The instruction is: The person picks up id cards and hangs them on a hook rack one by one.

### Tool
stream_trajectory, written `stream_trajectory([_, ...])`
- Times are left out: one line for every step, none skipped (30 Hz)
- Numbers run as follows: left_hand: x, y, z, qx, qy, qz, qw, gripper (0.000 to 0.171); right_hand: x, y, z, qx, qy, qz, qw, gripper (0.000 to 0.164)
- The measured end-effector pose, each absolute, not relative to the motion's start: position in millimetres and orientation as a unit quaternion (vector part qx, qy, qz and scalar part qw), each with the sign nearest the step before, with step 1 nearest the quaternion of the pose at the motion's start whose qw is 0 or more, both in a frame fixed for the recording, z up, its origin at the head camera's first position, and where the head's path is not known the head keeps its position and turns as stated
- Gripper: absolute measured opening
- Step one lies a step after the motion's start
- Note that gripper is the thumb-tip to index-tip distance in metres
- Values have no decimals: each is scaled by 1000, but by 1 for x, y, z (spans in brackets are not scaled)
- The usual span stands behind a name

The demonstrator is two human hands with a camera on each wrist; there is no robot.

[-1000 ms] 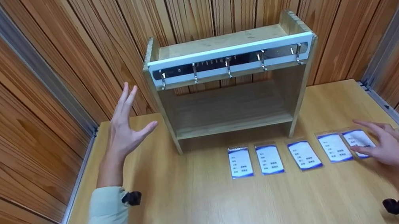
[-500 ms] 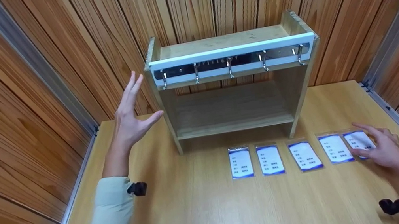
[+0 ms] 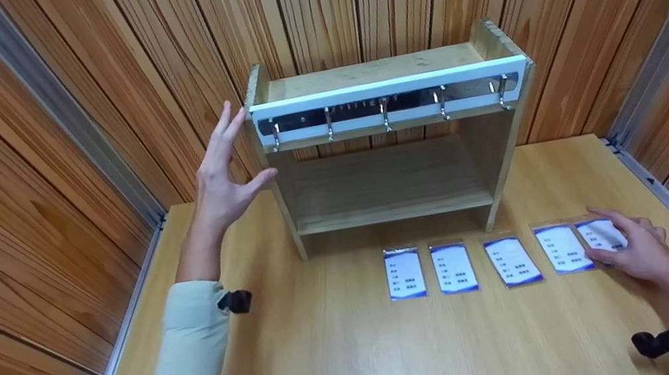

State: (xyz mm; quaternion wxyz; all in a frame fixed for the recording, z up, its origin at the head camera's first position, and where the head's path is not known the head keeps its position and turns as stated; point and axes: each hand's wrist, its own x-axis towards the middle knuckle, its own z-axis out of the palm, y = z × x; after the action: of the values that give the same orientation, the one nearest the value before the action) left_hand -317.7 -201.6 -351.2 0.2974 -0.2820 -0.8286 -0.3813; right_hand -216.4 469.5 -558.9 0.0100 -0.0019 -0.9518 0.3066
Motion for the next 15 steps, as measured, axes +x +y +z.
stream_trajectory([-318, -201, -350, -282, -829, -380, 297, 89, -217, 470, -559, 1, -952, 305, 10, 88])
stream_trajectory([-319, -200, -348, -281, -830, -380, 296, 88, -218, 471, -559, -1, -952, 306, 8, 87])
stream_trajectory([-319, -199, -347, -280, -830, -382, 296, 87, -218, 471, -559, -2, -952, 305, 5, 87])
stream_trajectory([-320, -199, -346, -279, -830, -382, 295, 86, -219, 471, -560, -3, -953, 303, 3, 86])
stream_trajectory([-320, -198, -345, -279, -829, -384, 296, 84, -219, 470, -560, -4, -954, 301, 0, 86])
stream_trajectory([-320, -198, -344, -278, -828, -387, 296, 83, -220, 470, -560, -6, -954, 301, -3, 86])
stream_trajectory([-320, -198, -343, -277, -827, -390, 296, 83, -220, 470, -560, -6, -954, 300, -4, 85])
stream_trajectory([-320, -197, -342, -275, -826, -393, 295, 82, -220, 470, -560, -7, -954, 300, -3, 85])
stream_trajectory([-321, -197, -341, -274, -826, -395, 295, 82, -219, 469, -560, -7, -954, 300, -2, 84])
stream_trajectory([-321, -196, -340, -272, -826, -396, 294, 81, -219, 469, -561, -10, -953, 302, 2, 84])
stream_trajectory([-321, -196, -338, -270, -827, -397, 293, 80, -219, 469, -562, -11, -952, 304, 6, 83])
stream_trajectory([-322, -195, -337, -269, -828, -398, 291, 80, -218, 469, -562, -13, -951, 308, 12, 82])
stream_trajectory([-322, -195, -336, -268, -829, -399, 288, 78, -218, 469, -562, -13, -951, 308, 17, 82])
stream_trajectory([-322, -194, -335, -268, -829, -399, 285, 76, -218, 469, -563, -11, -951, 308, 22, 81])
stream_trajectory([-322, -194, -335, -268, -830, -399, 282, 74, -217, 469, -564, -9, -951, 308, 26, 81])
